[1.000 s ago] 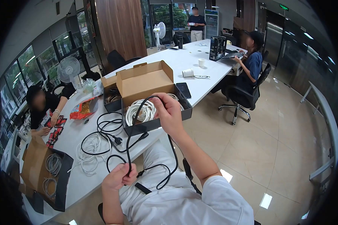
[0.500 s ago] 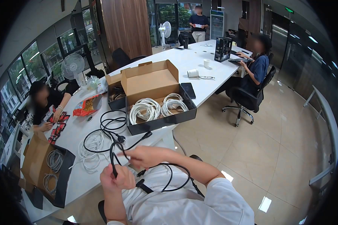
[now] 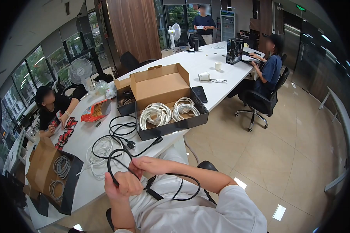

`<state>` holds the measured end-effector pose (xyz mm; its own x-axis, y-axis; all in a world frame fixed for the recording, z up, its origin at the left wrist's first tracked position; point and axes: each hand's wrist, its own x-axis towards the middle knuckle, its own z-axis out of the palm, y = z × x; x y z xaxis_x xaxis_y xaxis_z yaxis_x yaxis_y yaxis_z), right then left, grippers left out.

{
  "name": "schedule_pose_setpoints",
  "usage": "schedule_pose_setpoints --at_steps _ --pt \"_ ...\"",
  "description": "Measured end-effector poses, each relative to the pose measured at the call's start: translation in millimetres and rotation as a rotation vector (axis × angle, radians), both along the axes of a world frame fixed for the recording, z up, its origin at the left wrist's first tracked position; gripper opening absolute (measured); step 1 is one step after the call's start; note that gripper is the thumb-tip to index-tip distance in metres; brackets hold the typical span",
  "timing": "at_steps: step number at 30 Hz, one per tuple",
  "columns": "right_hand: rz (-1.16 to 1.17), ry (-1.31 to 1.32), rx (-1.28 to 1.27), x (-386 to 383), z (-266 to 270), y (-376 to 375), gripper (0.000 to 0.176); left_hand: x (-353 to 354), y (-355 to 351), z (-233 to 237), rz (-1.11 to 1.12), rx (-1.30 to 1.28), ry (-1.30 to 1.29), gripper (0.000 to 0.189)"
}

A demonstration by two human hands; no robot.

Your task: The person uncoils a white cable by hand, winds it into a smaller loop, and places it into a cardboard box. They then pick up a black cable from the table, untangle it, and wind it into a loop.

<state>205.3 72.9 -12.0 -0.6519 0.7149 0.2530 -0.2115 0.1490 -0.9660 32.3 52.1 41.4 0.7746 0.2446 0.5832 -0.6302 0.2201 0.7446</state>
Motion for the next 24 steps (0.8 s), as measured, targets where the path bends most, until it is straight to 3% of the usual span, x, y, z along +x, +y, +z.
schedule_pose_setpoints --at_steps 3,6,9,10,13,18,21,24 --pt "-0.054 0.027 -0.085 5.3 3.5 3.0 0.051 -7.6 0.6 4.0 0.121 0.048 0.082 0.068" --pt "-0.180 0.036 -0.056 9.7 24.2 -7.9 0.049 -12.5 0.7 4.0 0.220 0.032 0.003 0.062" --pt "-0.312 0.065 0.048 17.9 24.9 -4.7 0.048 -20.9 -0.3 -0.4 0.360 -0.152 0.051 0.048" --pt "-0.342 0.046 0.116 21.8 33.6 -6.9 0.046 -24.0 3.9 -5.2 0.368 -0.261 -0.011 0.032" --pt "-0.382 0.053 0.185 28.0 37.1 -9.2 0.036 -23.4 1.4 0.7 0.535 -0.440 -0.078 0.028" --pt "-0.520 -0.003 0.350 33.6 50.4 -14.8 0.031 -16.5 7.7 -11.4 0.728 -0.362 -0.176 0.036" --pt "-0.645 -0.077 0.399 42.0 58.9 -17.6 0.027 -22.5 12.0 -8.2 0.859 -0.134 0.007 0.034" --pt "-0.710 -0.171 0.509 47.7 56.3 -14.6 0.023 -22.4 9.0 2.3 0.793 -0.202 0.189 0.016"
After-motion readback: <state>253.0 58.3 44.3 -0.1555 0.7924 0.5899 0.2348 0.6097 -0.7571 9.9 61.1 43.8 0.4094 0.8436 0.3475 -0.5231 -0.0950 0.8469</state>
